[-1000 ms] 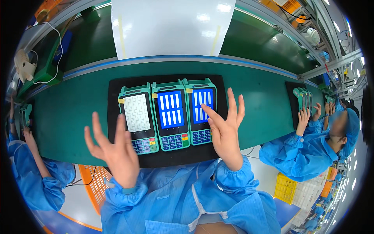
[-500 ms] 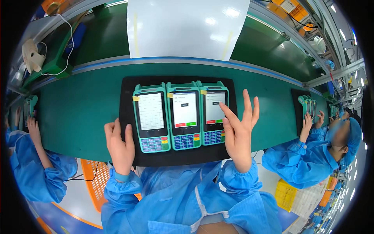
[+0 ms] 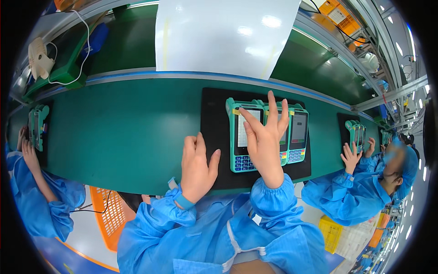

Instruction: The person receives handheld electronic devices on a workbench, tests their touchscreens by tapping buttons and swiping along vertical columns across the displays by hand, and slides the tested devices down the assembly line.

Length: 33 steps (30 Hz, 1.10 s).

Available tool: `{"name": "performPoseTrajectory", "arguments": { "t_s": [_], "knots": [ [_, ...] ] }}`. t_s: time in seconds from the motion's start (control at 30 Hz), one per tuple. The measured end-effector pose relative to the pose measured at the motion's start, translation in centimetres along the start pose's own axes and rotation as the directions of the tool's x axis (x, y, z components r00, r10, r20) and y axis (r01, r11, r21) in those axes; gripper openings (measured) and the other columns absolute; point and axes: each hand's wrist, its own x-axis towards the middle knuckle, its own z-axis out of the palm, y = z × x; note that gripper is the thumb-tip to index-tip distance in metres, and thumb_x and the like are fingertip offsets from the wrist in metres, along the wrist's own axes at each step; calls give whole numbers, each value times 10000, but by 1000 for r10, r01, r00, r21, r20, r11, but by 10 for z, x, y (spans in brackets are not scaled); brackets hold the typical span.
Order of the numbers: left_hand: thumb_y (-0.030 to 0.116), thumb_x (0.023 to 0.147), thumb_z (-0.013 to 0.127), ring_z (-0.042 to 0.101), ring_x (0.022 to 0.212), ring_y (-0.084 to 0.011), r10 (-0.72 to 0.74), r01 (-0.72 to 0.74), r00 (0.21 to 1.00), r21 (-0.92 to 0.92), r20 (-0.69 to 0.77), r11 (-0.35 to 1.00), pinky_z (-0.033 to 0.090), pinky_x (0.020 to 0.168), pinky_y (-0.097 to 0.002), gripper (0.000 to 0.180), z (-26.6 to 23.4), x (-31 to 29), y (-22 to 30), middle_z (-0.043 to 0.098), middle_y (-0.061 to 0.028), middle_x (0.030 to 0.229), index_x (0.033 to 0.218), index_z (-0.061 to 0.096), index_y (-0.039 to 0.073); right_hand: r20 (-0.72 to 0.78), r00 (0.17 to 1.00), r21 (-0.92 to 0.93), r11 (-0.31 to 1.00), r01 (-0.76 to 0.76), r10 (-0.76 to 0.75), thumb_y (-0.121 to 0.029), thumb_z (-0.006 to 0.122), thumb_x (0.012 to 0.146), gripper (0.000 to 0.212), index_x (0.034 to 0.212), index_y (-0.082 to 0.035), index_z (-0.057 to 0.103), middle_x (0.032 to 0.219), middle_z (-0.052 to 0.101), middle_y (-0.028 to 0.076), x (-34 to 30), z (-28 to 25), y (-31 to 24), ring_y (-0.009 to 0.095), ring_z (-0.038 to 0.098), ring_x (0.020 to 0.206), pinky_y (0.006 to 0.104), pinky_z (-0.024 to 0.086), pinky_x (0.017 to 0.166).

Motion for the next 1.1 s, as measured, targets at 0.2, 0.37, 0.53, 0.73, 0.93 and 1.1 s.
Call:
{"name": "performPoseTrajectory", "arguments": {
  "t_s": [0.2,0.37,0.53,0.73,0.93,1.1],
  "knots": [
    [167,894,609,446,1079,-402,57,-56,998,200,0,978,381,945,-430,569,6,-6,4,413,-262,1177,1291,382,-171,-47,994,-47,994,-98,96,-98,566,905,267,1097,-209,714,1502,272,203,-11,-11,24,493,128,1389,647,121,1080],
    [223,899,592,401,1136,-419,24,-38,998,257,58,966,339,996,-451,618,4,-8,6,394,-276,1224,1320,357,-164,16,994,-16,994,-109,109,-75,577,892,295,1127,-207,697,1506,254,205,-23,-18,27,501,114,1392,641,106,1086],
    [230,886,607,399,1134,-417,48,-65,997,276,68,959,339,993,-454,640,5,-8,5,390,-280,1241,1327,354,-159,117,980,3,987,-163,162,-53,604,874,324,1134,-222,697,1528,215,204,-62,-35,21,493,79,1404,636,71,1092],
    [267,854,647,374,1164,-418,18,-34,998,259,64,965,310,1016,-465,696,4,-11,9,374,-279,1285,1344,358,-133,131,977,24,985,-173,168,-27,632,845,352,1129,-222,703,1534,211,198,-73,-38,17,492,75,1405,625,83,1090],
    [479,652,794,308,1230,-415,289,-329,942,294,170,897,262,998,-531,873,10,-12,9,330,-188,1428,1335,487,31,157,983,35,994,-105,98,-68,631,847,340,1119,-259,699,1520,224,213,-66,-26,4,518,93,1392,671,94,1067],
    [369,633,823,301,1234,-428,290,-314,948,238,133,919,270,994,-540,840,8,-12,6,325,-195,1434,1354,493,89,184,982,65,996,-55,42,-85,628,853,318,1112,-254,702,1538,185,206,-58,-18,-5,521,64,1394,708,93,1045]
  ]
}}
